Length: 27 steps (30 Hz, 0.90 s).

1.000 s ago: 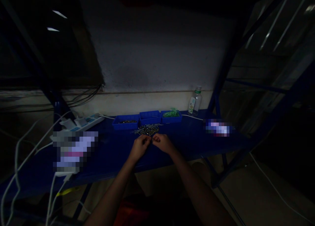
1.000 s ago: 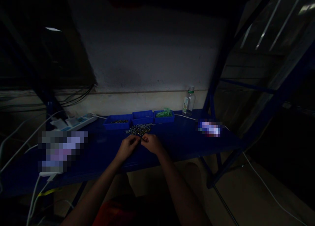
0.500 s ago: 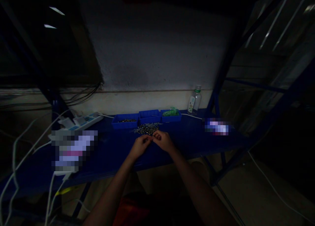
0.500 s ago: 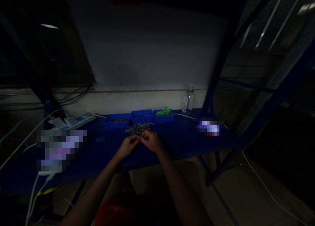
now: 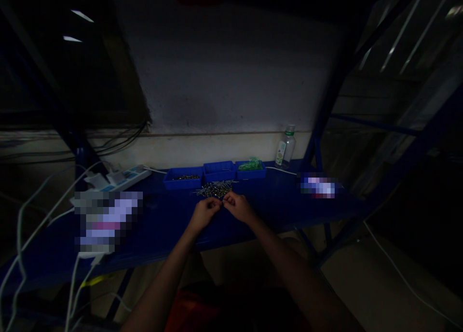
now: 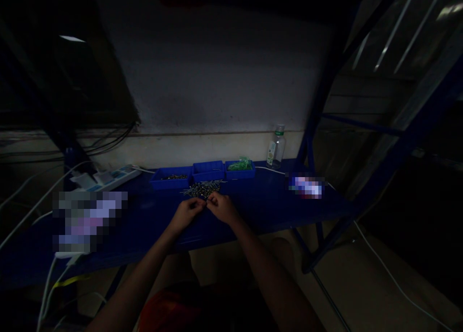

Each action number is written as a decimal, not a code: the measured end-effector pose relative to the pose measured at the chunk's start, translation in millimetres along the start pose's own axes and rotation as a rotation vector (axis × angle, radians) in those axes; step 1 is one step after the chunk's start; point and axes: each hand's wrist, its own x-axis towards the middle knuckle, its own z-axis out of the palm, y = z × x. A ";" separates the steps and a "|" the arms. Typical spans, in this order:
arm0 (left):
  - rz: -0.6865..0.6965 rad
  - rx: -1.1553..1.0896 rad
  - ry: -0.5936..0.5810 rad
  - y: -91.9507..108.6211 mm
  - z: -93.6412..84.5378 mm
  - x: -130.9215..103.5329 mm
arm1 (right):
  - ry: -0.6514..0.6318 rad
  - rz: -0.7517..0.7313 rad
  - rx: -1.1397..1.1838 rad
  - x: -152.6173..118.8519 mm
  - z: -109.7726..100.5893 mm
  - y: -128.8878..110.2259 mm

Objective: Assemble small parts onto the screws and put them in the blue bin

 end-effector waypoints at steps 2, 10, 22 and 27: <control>-0.010 -0.009 0.000 -0.3 -0.4 0.3 | -0.002 0.004 -0.008 0.2 0.8 1.0; -0.031 -0.022 0.031 -1.1 -2.5 1.4 | -0.020 -0.021 -0.041 -0.4 1.9 1.2; -0.109 0.242 0.321 -19.4 -64.2 40.8 | -0.014 0.007 -0.072 1.0 5.8 3.5; -0.167 0.427 0.432 -28.6 -109.8 65.2 | 0.138 0.059 -0.175 6.4 4.7 10.4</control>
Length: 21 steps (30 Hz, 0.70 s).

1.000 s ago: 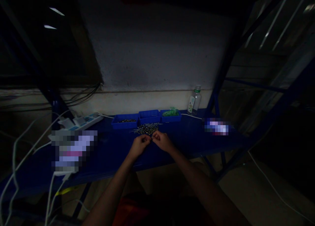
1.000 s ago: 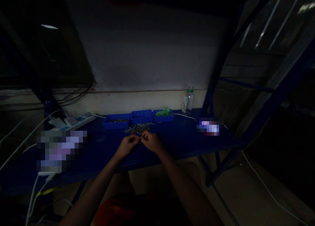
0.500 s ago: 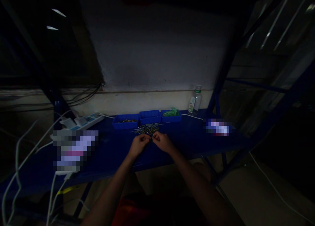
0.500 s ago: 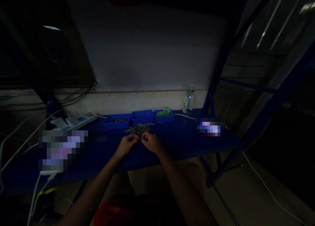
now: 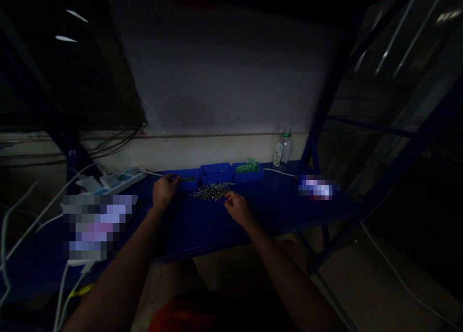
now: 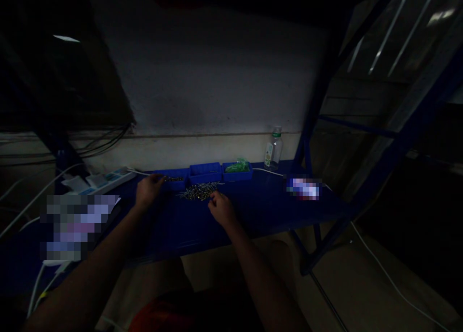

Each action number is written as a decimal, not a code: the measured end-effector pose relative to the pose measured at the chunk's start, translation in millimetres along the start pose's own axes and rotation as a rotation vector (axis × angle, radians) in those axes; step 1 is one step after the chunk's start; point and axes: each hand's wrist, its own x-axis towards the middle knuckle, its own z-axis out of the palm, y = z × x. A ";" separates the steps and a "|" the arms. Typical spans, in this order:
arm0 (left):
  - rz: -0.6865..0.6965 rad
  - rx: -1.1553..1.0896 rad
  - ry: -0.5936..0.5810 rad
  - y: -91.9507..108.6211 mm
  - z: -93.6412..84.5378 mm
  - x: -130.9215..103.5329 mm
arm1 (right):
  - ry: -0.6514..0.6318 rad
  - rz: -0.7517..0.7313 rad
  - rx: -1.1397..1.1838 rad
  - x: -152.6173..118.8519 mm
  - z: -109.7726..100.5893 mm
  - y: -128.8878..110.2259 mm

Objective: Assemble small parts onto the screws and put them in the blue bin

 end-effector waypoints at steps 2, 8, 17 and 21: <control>0.036 0.031 -0.031 -0.6 2.2 -1.5 | 0.035 0.053 -0.058 3.1 0.4 2.7; 0.250 0.014 -0.245 24.3 32.2 -52.1 | -0.080 0.046 -0.228 6.3 0.4 0.0; 0.338 0.010 -0.346 43.1 59.4 -94.5 | -0.128 -0.004 -0.404 11.6 3.7 -5.0; 0.368 0.026 -0.348 40.9 59.7 -97.1 | -0.130 -0.009 -0.399 10.0 4.1 -5.1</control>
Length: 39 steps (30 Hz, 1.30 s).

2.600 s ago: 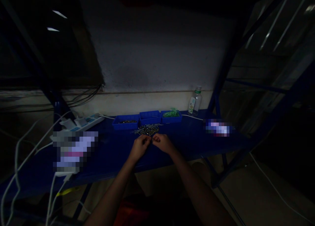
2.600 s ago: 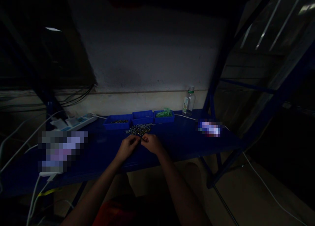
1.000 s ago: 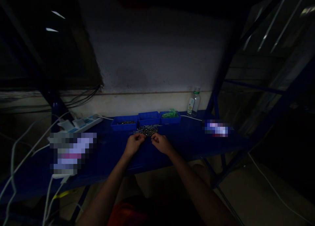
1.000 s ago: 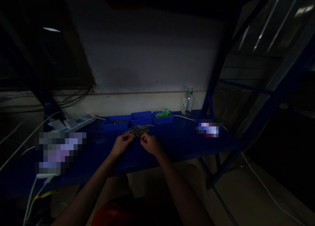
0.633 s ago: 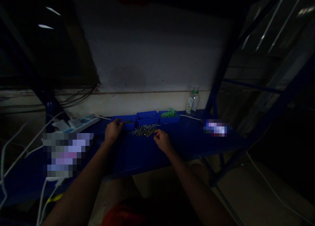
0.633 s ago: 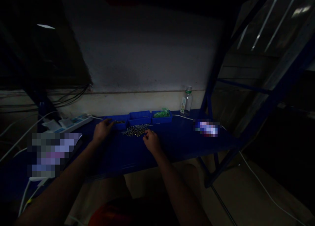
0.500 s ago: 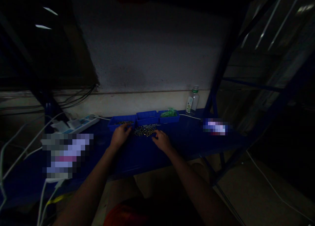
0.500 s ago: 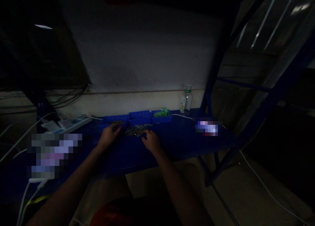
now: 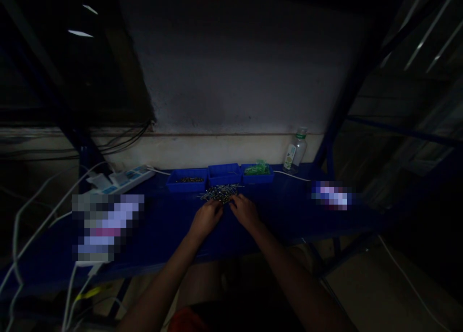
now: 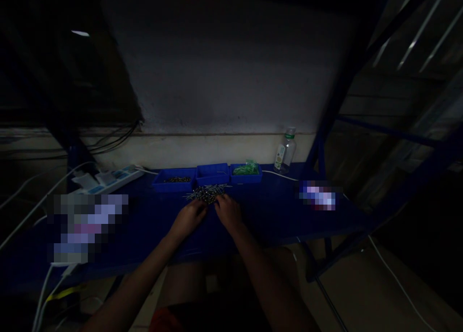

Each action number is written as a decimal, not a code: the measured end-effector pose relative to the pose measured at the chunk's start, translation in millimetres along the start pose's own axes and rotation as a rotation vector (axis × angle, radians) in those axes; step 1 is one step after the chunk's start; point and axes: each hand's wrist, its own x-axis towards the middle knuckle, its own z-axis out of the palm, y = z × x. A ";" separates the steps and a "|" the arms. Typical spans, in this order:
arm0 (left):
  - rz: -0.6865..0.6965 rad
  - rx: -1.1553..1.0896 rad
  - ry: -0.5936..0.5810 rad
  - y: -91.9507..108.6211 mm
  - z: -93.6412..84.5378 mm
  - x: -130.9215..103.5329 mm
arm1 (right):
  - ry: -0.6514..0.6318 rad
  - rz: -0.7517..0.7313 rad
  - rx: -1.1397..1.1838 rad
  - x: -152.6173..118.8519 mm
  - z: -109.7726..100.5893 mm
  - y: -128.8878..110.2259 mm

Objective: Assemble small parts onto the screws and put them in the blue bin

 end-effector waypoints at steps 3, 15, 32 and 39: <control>0.003 -0.010 -0.008 0.5 -0.5 0.3 | -0.002 -0.032 0.014 -0.3 -0.5 -0.8; 0.031 0.049 -0.022 0.5 2.5 1.3 | -0.017 -0.194 0.361 -6.5 -6.7 3.1; 0.119 -0.121 -0.041 -0.5 0.2 -0.8 | 0.007 -0.122 0.596 -4.7 -2.0 6.2; 0.135 -0.113 -0.016 1.8 -0.6 -2.4 | 0.022 -0.155 0.492 -6.5 -2.9 6.2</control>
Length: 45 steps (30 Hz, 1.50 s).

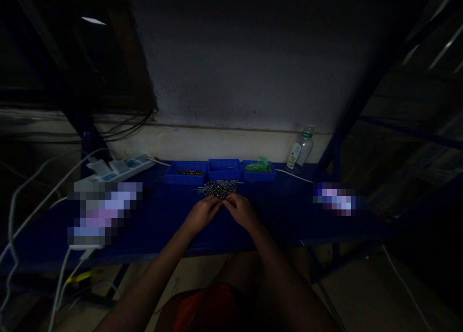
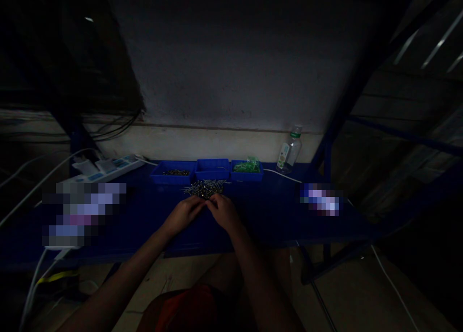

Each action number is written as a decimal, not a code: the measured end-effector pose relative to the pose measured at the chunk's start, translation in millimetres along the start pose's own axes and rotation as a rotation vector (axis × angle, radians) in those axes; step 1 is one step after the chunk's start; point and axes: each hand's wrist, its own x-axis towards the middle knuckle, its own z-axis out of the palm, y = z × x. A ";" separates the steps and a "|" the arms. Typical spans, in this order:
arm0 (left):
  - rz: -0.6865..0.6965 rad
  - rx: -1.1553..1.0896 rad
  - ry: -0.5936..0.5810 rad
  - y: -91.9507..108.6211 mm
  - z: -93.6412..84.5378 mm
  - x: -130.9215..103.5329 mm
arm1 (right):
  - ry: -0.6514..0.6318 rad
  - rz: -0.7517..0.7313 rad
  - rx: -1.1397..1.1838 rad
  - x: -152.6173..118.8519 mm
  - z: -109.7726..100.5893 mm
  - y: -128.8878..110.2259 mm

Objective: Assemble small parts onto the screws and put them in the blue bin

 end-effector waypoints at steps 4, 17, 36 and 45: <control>0.023 -0.021 0.025 3.0 -1.5 -0.5 | -0.018 -0.038 -0.044 -3.6 -1.4 -1.3; -0.066 -0.331 -0.038 -10.3 0.7 3.3 | 0.042 -0.111 0.025 -4.3 2.9 -0.8; -0.024 -0.262 0.049 -1.2 -5.4 -0.9 | -0.070 -0.026 -0.059 -4.9 0.5 -3.3; -0.071 -0.234 0.035 -1.0 -5.0 -1.2 | 0.042 -0.014 -0.018 -3.0 -3.1 -7.2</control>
